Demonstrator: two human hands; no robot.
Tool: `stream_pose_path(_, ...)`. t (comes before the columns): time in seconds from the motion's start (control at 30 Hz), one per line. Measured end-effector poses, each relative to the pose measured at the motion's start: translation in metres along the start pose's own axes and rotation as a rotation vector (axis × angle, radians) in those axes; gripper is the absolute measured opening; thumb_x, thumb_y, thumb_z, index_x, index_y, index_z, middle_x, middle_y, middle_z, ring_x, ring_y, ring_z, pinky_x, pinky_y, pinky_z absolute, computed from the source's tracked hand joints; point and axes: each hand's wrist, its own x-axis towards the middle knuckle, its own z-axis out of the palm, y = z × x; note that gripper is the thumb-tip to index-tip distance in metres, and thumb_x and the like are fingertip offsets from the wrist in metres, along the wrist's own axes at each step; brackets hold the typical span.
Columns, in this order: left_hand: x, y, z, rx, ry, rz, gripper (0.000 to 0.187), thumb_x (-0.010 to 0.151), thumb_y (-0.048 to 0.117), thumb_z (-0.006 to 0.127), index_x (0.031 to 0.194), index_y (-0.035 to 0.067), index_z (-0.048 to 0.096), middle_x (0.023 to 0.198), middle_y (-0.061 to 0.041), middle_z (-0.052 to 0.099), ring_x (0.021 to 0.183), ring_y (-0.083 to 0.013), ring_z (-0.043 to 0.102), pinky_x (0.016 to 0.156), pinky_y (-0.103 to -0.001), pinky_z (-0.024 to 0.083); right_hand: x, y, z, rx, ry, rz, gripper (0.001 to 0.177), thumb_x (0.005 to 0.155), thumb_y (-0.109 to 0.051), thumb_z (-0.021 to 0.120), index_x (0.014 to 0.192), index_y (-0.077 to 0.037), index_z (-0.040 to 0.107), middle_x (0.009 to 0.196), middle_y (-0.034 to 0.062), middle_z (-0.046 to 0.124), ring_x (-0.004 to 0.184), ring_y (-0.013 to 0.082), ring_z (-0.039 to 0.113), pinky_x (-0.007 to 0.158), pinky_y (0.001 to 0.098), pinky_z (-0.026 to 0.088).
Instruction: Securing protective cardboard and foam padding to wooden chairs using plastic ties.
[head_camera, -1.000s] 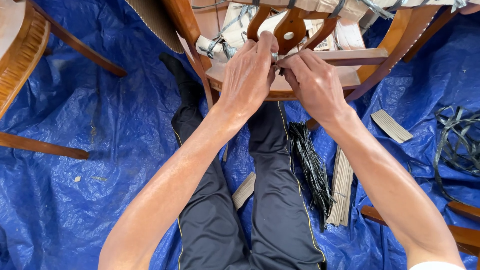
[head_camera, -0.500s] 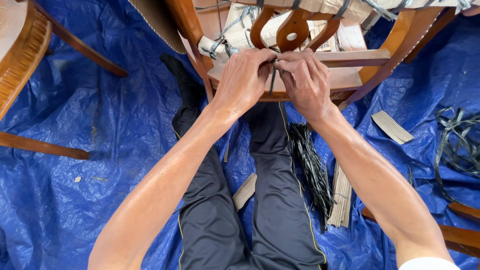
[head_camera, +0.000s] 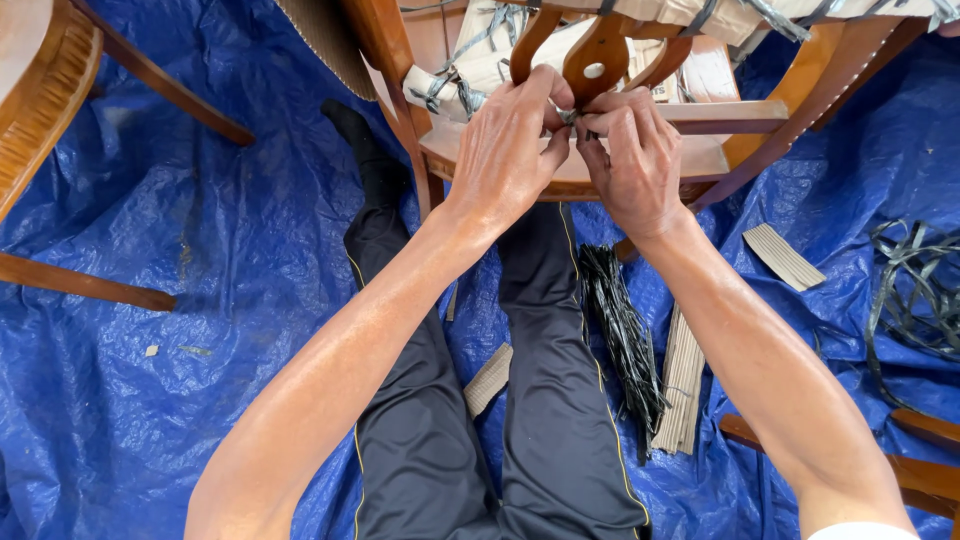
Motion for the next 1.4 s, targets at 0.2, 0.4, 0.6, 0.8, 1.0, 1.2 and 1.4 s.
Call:
stream_pose_path(0.2, 0.0, -0.006, -0.01, -0.043, -0.045, 0.064, 0.025, 0.089, 0.003, 0.071, 0.114, 0.006, 0.073, 0.09, -0.01, 0.076, 0.083, -0.03, 0.07, 0.075, -0.043, 0.054, 0.001, -0.002, 0.008, 0.08, 0.073, -0.037, 0.029, 0.091, 0.013, 0.079, 0.108, 0.001, 0.059, 0.111, 0.0155, 0.067, 0.097, 0.0337, 0.066, 0.082, 0.0429, 0.055)
stream_pose_path(0.4, 0.011, -0.018, -0.015, -0.069, -0.164, 0.058, 0.015, 0.09, 0.011, 0.074, 0.101, 0.003, 0.068, 0.091, -0.009, 0.078, 0.087, -0.0265, 0.078, 0.073, -0.038, 0.059, -0.006, 0.0, 0.015, 0.078, 0.09, 0.07, 0.027, 0.093, 0.011, 0.083, 0.105, -0.001, 0.061, 0.11, 0.0129, 0.072, 0.093, 0.0301, 0.067, 0.071, 0.038, 0.052)
stream_pose_path(0.6, 0.011, -0.014, -0.017, 0.181, -0.106, 0.113, 0.01, 0.087, 0.008, 0.074, 0.093, 0.003, 0.068, 0.087, -0.011, 0.075, 0.086, -0.0297, 0.074, 0.068, -0.043, 0.056, -0.019, -0.012, 0.018, 0.072, 0.131, 0.2, 0.023, 0.099, 0.005, 0.082, 0.103, -0.001, 0.06, 0.11, 0.0123, 0.07, 0.092, 0.0289, 0.068, 0.069, 0.0383, 0.051)
stream_pose_path(0.8, 0.013, -0.03, -0.016, 0.441, -0.018, 0.129, 0.006, 0.088, 0.006, 0.072, 0.091, 0.004, 0.067, 0.079, -0.012, 0.071, 0.082, -0.0295, 0.071, 0.074, -0.045, 0.055, -0.039, -0.015, 0.019, 0.088, 0.097, 0.421, 0.02, 0.1, -0.001, 0.079, 0.099, 0.0, 0.06, 0.089, 0.0134, 0.069, 0.068, 0.0254, 0.064, 0.059, 0.0353, 0.048)
stream_pose_path(1.0, 0.004, -0.025, -0.02, 0.39, 0.039, 0.18, 0.01, 0.09, 0.006, 0.074, 0.095, 0.006, 0.066, 0.085, -0.009, 0.071, 0.089, -0.0305, 0.068, 0.077, -0.045, 0.052, -0.044, -0.031, 0.026, 0.096, 0.03, 0.611, 0.02, 0.101, -0.007, 0.08, 0.095, 0.0, 0.062, 0.075, 0.012, 0.067, 0.06, 0.022, 0.063, 0.057, 0.0323, 0.048)
stream_pose_path(1.2, -0.018, -0.004, -0.056, 0.251, 0.152, 0.355, 0.024, 0.099, 0.005, 0.073, 0.123, 0.005, 0.067, 0.104, -0.009, 0.071, 0.102, -0.0287, 0.067, 0.091, -0.041, 0.053, -0.081, -0.061, 0.048, 0.42, 0.023, 0.748, 0.017, 0.1, -0.006, 0.071, 0.107, 0.002, 0.057, 0.086, 0.0071, 0.071, 0.062, 0.0104, 0.064, 0.056, 0.0257, 0.051)
stream_pose_path(1.4, -0.135, -0.036, -0.051, 0.166, 0.201, -0.102, 0.022, 0.101, 0.003, 0.07, 0.123, 0.004, 0.067, 0.109, -0.012, 0.07, 0.103, -0.0292, 0.068, 0.094, -0.039, 0.054, -0.193, -0.113, 0.051, 0.511, -0.061, 1.087, 0.011, 0.105, -0.01, 0.065, 0.101, 0.0, 0.066, 0.08, 0.0049, 0.072, 0.065, 0.0073, 0.064, 0.058, 0.0236, 0.049)
